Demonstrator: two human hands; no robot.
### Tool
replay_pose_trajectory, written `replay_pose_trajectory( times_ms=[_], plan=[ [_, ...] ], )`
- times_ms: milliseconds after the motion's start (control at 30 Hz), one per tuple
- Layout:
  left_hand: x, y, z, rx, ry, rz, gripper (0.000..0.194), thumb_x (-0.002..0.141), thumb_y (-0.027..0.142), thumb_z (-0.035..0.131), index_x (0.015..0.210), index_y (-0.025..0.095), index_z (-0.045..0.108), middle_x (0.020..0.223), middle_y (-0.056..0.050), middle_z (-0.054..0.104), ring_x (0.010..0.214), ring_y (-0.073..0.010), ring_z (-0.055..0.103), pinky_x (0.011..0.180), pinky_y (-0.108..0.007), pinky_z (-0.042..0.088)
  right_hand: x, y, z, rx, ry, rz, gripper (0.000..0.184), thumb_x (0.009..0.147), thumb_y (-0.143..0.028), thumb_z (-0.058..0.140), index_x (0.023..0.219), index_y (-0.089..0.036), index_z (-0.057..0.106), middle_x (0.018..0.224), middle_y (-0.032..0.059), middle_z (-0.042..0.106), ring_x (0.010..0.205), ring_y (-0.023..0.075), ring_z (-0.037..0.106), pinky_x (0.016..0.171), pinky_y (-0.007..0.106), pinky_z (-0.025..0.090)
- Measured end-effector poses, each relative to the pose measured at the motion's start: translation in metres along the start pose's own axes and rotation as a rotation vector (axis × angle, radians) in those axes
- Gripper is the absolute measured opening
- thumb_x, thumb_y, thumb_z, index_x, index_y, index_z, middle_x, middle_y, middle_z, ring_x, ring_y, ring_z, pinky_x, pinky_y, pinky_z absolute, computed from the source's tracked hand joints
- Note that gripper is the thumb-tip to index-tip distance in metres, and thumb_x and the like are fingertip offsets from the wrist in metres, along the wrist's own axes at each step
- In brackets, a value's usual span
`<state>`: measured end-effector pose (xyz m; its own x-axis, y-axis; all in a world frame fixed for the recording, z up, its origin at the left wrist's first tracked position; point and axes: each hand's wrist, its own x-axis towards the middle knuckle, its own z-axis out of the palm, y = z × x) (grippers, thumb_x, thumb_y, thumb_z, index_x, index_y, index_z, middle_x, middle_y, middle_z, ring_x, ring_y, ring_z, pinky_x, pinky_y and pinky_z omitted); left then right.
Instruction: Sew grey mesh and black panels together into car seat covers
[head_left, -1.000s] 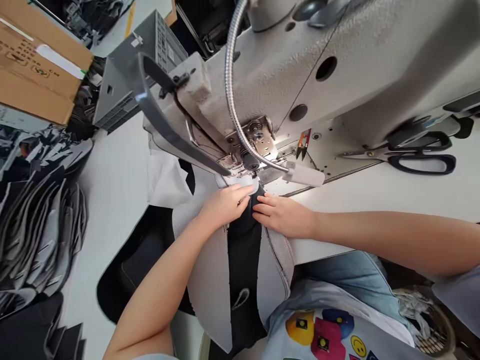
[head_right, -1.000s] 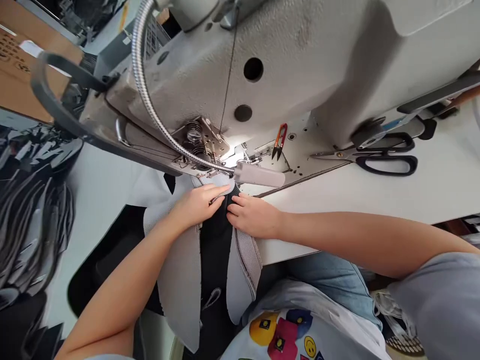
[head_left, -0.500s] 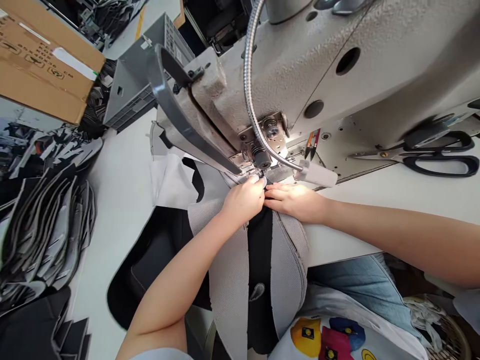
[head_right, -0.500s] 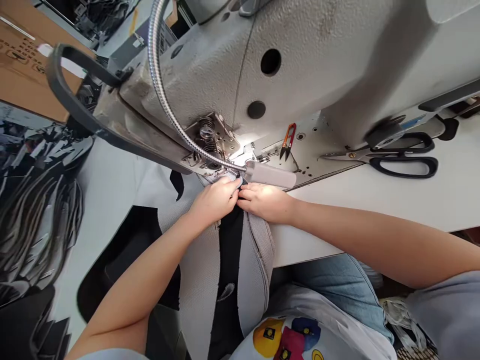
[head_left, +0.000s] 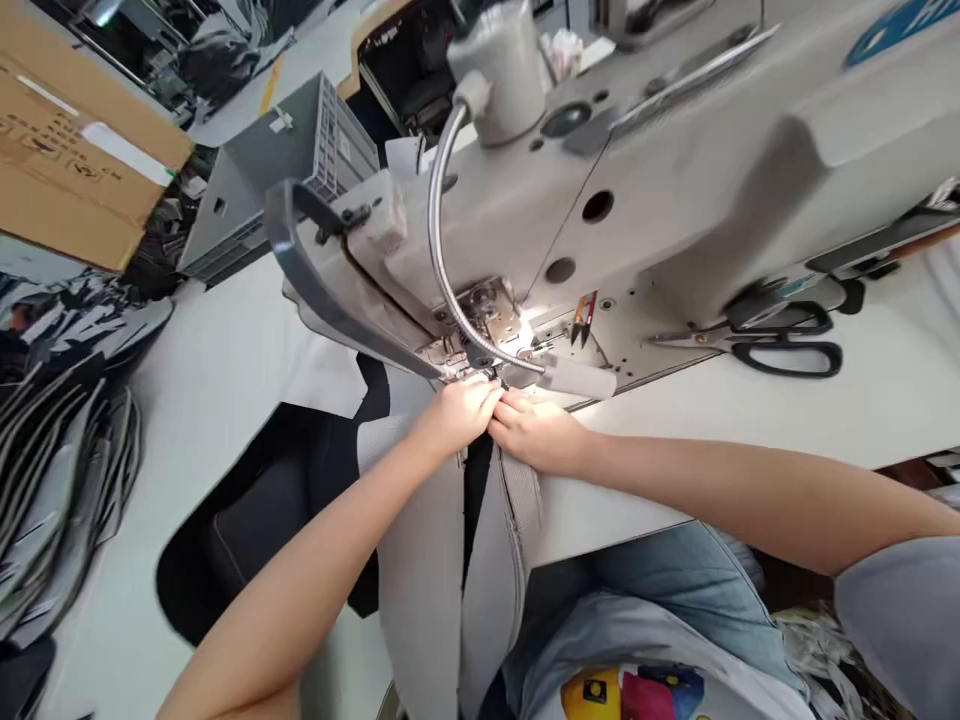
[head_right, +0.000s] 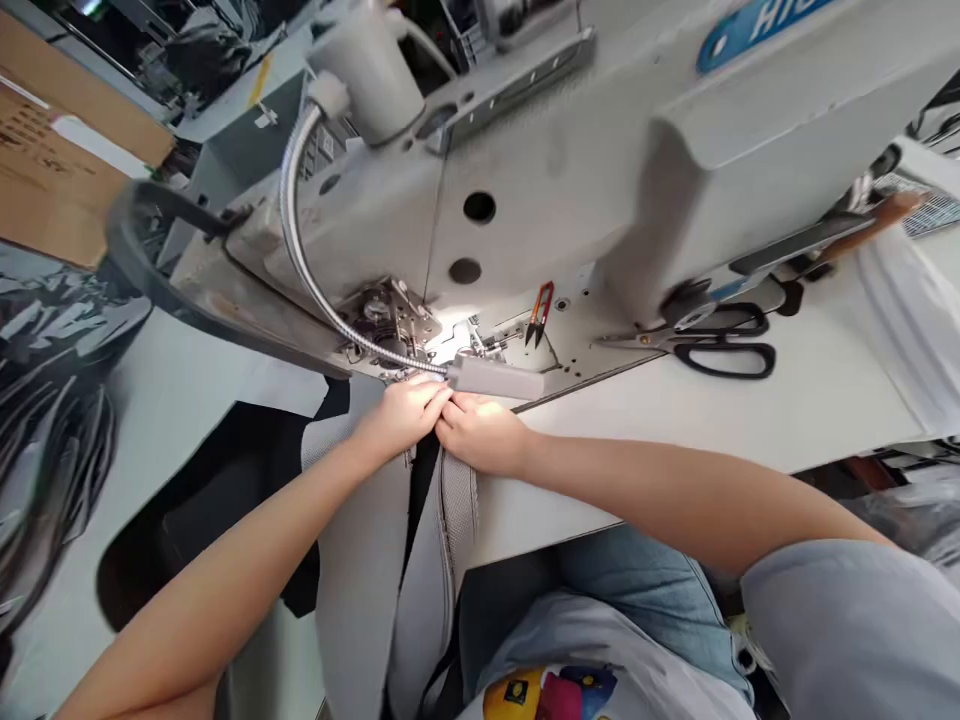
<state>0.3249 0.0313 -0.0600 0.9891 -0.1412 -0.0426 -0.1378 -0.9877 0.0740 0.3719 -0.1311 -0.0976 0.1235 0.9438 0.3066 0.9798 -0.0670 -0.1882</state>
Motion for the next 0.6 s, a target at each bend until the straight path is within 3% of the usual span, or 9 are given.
replay_pose_trajectory(
  times_ms=[100,233,333,433,533,600],
  plan=[
    [-0.003,0.000,0.003,0.074,0.017,0.033,0.035,0.096,0.021,0.034,0.091,0.015,0.068,0.092,-0.009,0.069,0.089,-0.0189,0.064,0.084,-0.030,0.052,-0.001,0.004,-0.002,0.082,-0.017,-0.023,0.031,0.087,-0.008,0.043,0.115,-0.004,0.057,0.118,0.0227,0.057,0.114,0.0272,0.053,0.096,0.041,0.047],
    [-0.010,0.009,0.002,0.155,0.046,-0.028,0.030,0.095,0.020,0.038,0.087,0.016,0.066,0.088,-0.009,0.067,0.081,-0.0174,0.064,0.075,-0.027,0.054,-0.011,0.024,-0.028,0.309,-0.060,-0.206,0.054,0.070,-0.011,0.062,0.123,-0.009,0.052,0.127,0.0202,0.050,0.128,0.0299,0.041,0.105,0.043,0.039],
    [-0.017,0.014,0.005,0.196,0.086,-0.072,0.027,0.095,0.022,0.041,0.087,0.016,0.066,0.088,-0.010,0.067,0.076,-0.0190,0.065,0.066,-0.028,0.055,-0.019,0.034,-0.053,0.477,-0.218,-0.209,0.052,0.065,-0.015,0.070,0.114,-0.016,0.054,0.118,0.0108,0.056,0.113,0.0221,0.053,0.092,0.031,0.048],
    [-0.021,0.010,0.011,0.208,0.124,-0.059,0.029,0.096,0.026,0.039,0.095,0.016,0.066,0.087,-0.010,0.066,0.076,-0.0202,0.066,0.065,-0.030,0.055,-0.019,0.023,-0.055,0.275,-0.282,-0.143,0.037,0.064,-0.019,0.074,0.098,-0.016,0.058,0.102,0.0090,0.061,0.094,0.0214,0.061,0.075,0.029,0.052],
    [-0.016,-0.004,0.012,0.218,0.097,0.015,0.033,0.096,0.028,0.037,0.091,0.016,0.068,0.081,-0.009,0.066,0.074,-0.0186,0.066,0.066,-0.028,0.055,-0.011,-0.003,-0.030,-0.130,-0.125,-0.183,0.008,0.074,-0.013,0.064,0.081,-0.014,0.061,0.083,0.0113,0.063,0.086,0.0263,0.063,0.071,0.036,0.053],
    [-0.011,-0.014,0.006,0.213,0.052,0.078,0.031,0.094,0.032,0.042,0.085,0.017,0.068,0.079,-0.008,0.066,0.075,-0.0178,0.066,0.067,-0.027,0.055,-0.005,-0.017,-0.013,-0.304,-0.011,-0.244,0.011,0.080,-0.007,0.053,0.075,-0.013,0.061,0.073,0.0118,0.062,0.078,0.0260,0.065,0.072,0.040,0.053]
  ],
)
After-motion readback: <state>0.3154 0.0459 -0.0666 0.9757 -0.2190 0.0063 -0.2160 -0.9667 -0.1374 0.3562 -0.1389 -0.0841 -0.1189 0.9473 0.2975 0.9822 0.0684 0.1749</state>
